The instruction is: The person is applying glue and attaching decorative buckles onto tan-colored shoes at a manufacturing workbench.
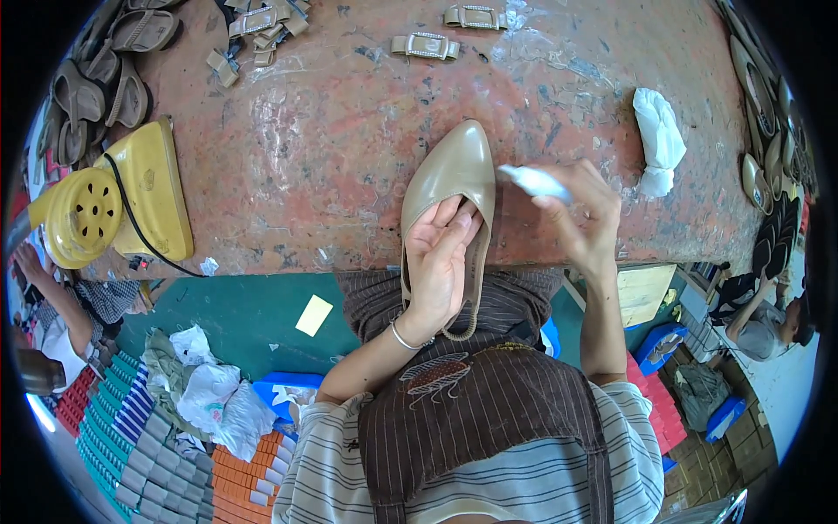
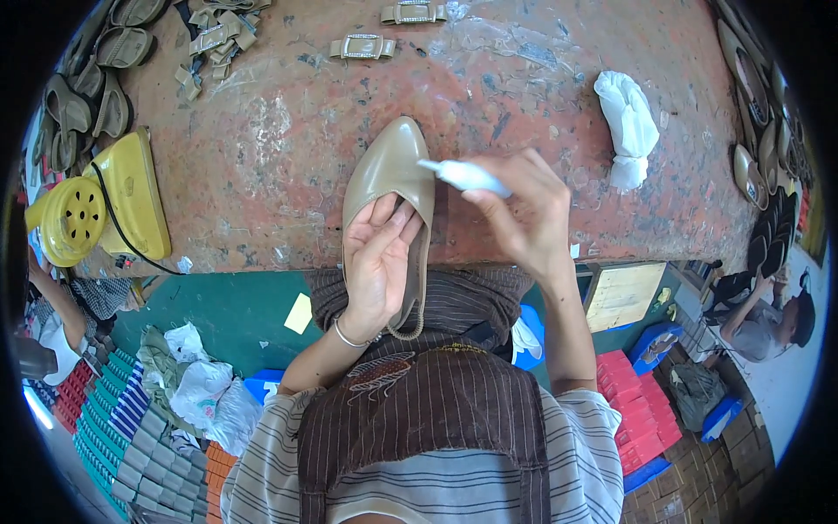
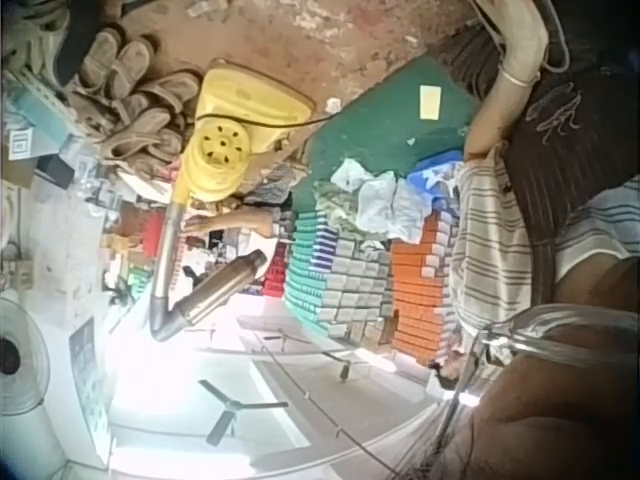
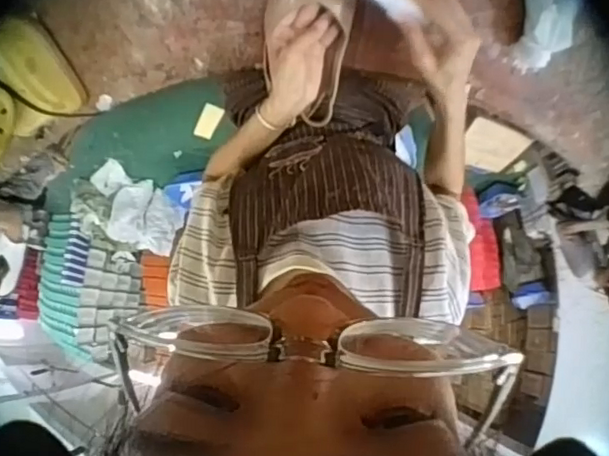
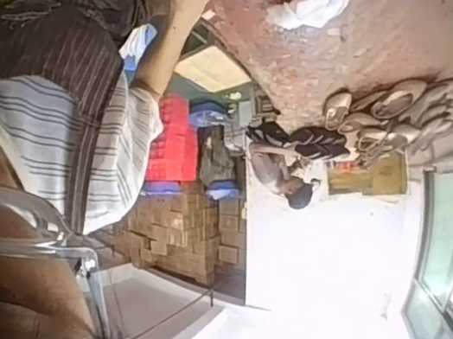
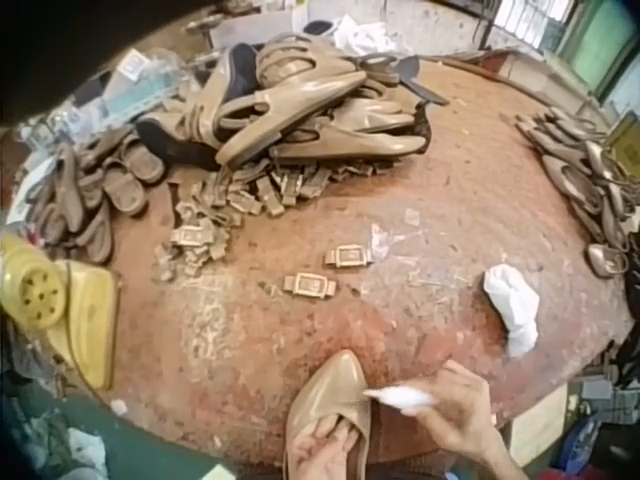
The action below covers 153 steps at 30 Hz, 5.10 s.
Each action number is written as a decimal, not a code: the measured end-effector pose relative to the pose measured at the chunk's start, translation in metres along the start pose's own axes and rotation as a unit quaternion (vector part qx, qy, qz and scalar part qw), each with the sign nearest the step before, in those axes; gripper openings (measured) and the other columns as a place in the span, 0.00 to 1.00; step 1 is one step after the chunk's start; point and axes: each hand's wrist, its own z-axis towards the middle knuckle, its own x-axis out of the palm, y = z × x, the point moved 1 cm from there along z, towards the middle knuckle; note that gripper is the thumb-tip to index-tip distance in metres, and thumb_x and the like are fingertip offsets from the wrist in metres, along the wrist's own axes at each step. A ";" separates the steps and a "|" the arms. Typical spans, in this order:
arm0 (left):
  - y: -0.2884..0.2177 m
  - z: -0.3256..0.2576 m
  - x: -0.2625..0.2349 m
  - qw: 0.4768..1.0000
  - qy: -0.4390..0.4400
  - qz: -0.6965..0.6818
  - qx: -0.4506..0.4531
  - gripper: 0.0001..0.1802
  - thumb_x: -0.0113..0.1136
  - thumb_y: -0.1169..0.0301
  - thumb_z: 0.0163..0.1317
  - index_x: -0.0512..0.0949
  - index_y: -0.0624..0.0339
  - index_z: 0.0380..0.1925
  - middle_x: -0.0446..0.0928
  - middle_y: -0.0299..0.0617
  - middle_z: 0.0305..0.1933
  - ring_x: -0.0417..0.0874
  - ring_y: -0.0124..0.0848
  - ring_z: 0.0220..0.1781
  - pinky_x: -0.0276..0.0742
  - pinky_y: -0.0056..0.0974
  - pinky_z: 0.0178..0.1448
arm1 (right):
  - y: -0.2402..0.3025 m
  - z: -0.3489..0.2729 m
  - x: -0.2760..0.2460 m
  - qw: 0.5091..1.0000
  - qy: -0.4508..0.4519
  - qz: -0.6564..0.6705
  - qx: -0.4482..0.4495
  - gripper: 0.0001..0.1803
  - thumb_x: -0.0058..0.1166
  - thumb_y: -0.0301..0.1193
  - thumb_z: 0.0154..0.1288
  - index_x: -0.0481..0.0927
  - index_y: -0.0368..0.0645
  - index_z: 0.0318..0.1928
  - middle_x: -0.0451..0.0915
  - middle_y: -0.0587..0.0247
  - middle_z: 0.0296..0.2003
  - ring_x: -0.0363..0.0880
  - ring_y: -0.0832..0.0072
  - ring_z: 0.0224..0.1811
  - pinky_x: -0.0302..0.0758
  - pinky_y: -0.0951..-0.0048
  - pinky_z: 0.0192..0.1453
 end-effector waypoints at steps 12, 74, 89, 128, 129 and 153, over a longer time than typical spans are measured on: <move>0.003 0.001 -0.010 1.000 0.011 -0.024 -0.008 0.16 0.50 0.82 0.63 0.70 0.71 0.52 0.75 0.48 0.54 0.75 0.40 0.59 0.69 0.47 0.67 | -0.051 0.002 0.009 0.968 -0.234 -0.083 0.027 0.22 0.54 0.21 0.63 0.64 0.34 0.56 0.77 0.46 0.53 0.68 0.53 0.64 0.59 0.62 0.70; -0.076 -0.034 0.021 0.983 0.032 -0.073 -0.168 0.10 0.55 0.73 0.66 0.76 0.63 0.46 0.79 0.39 0.47 0.79 0.30 0.50 0.74 0.38 0.57 | 0.001 -0.048 0.061 0.974 -0.170 0.133 0.071 0.10 0.53 0.18 0.61 0.79 0.33 0.44 0.79 0.53 0.35 0.79 0.65 0.37 0.75 0.69 0.43; -0.492 0.111 0.156 0.877 -0.060 0.282 0.385 0.15 0.55 0.72 0.65 0.71 0.66 0.50 0.76 0.47 0.48 0.79 0.34 0.49 0.76 0.36 0.58 | 0.005 -0.035 0.061 0.973 -0.195 0.113 0.040 0.08 0.54 0.16 0.55 0.81 0.34 0.37 0.80 0.52 0.31 0.80 0.61 0.33 0.75 0.68 0.38; -0.250 -0.053 -0.028 0.328 -0.013 0.904 0.275 0.54 0.73 0.58 0.41 0.56 0.55 0.69 0.71 0.50 0.42 0.74 0.48 0.47 0.74 0.44 0.49 | 0.000 -0.029 0.060 0.977 -0.186 0.104 0.019 0.09 0.55 0.16 0.55 0.82 0.35 0.37 0.80 0.53 0.32 0.80 0.62 0.34 0.75 0.69 0.38; -0.256 -0.055 -0.028 0.382 -0.054 0.854 0.349 0.53 0.71 0.56 0.45 0.54 0.59 0.70 0.72 0.52 0.45 0.75 0.48 0.49 0.74 0.44 0.51 | 0.000 -0.030 0.063 0.979 -0.177 0.105 0.012 0.09 0.55 0.16 0.55 0.82 0.35 0.37 0.80 0.53 0.32 0.80 0.62 0.34 0.75 0.69 0.38; -0.272 -0.029 -0.001 0.341 -0.236 0.628 0.659 0.08 0.51 0.73 0.65 0.73 0.68 0.36 0.75 0.55 0.34 0.75 0.54 0.38 0.71 0.48 0.42 | 0.000 -0.046 0.064 0.973 -0.218 0.082 0.001 0.06 0.53 0.20 0.60 0.82 0.36 0.38 0.77 0.56 0.27 0.75 0.68 0.27 0.70 0.72 0.31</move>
